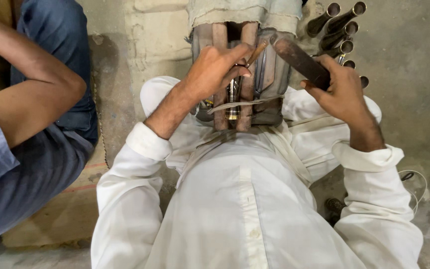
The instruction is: The person sits cross-legged on the floor with a brass vessel clamped in a wooden fixture on their lap. They hold a small chisel against the brass surface and strike it with a wooden mallet, rotating the vessel between strikes to engrave decorative patterns, with finished brass vessels stacked nearby.
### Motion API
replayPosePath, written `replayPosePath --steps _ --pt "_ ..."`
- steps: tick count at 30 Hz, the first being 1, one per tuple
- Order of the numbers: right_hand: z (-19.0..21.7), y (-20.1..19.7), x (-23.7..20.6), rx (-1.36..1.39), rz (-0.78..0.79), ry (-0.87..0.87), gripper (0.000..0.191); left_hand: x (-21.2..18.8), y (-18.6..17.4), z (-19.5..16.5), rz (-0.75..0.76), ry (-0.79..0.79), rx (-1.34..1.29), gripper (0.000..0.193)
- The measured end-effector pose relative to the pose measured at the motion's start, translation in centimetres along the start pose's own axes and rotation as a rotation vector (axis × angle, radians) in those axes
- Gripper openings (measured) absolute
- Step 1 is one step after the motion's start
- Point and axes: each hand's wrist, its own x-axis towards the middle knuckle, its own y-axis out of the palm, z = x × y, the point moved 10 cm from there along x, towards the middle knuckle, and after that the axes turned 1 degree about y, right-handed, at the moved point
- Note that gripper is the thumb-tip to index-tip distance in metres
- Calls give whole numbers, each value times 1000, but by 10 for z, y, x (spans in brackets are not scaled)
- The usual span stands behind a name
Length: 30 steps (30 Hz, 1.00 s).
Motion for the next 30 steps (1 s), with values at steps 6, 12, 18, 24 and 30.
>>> replayPosePath --steps 6,12,18,24,30 --pt "-2 -32 -12 359 -327 -87 32 10 13 2 147 -14 73 40" --pt "38 -49 -13 -365 -331 -288 41 6 7 0 88 16 50 36" --pt "60 -47 -1 -327 -228 -275 40 -4 3 2 44 -70 44 32" --pt "106 -72 24 -414 -238 -449 39 -8 -15 4 -114 -111 3 32" --pt "158 -85 52 -618 -150 -487 50 -14 -23 22 -271 -264 -30 34"
